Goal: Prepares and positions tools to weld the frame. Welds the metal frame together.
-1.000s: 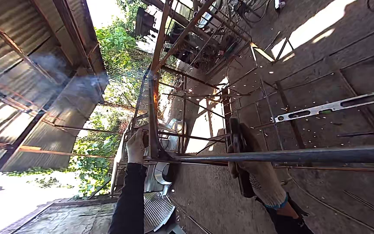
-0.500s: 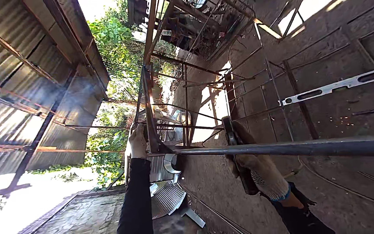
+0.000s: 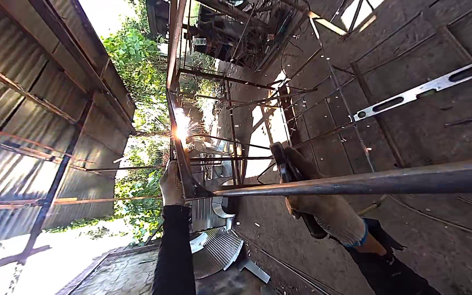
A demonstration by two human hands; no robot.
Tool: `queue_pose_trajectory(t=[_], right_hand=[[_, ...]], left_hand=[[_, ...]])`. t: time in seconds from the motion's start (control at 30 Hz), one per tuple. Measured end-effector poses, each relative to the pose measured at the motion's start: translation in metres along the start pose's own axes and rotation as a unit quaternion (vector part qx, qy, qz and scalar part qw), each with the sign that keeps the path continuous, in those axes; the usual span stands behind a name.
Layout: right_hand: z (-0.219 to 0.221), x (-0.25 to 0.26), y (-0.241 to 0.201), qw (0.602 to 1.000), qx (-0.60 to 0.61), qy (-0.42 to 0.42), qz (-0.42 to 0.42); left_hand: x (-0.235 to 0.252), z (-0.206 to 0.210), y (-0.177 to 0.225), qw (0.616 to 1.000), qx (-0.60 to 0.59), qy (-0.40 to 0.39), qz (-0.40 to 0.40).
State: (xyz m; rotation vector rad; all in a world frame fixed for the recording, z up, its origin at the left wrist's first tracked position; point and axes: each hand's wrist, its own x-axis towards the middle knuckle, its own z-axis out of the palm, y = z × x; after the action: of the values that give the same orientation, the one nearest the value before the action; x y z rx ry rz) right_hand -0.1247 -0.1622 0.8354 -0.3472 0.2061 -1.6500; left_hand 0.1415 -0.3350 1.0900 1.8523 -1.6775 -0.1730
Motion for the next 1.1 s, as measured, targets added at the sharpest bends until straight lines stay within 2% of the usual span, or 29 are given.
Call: queue_pose_trajectory(t=[0.2,0.83,0.97,1.1], right_hand=[[-0.001,0.0,-0.004,1.0,0.013,0.001,0.026],[0.006,-0.002,-0.014,1.0,-0.019,0.001,0.011],[0.002,-0.012,-0.006,0.999,0.015,0.029,-0.002],[-0.009,-0.028,-0.004,0.999,0.015,0.018,0.029]], left_hand=[[0.003,-0.001,-0.004,1.0,0.003,-0.002,-0.004],[-0.003,0.002,0.002,0.999,0.035,0.013,0.007],[0.002,-0.001,-0.004,1.0,0.029,0.011,0.004],[0.003,-0.001,-0.005,1.0,0.013,0.023,-0.001]])
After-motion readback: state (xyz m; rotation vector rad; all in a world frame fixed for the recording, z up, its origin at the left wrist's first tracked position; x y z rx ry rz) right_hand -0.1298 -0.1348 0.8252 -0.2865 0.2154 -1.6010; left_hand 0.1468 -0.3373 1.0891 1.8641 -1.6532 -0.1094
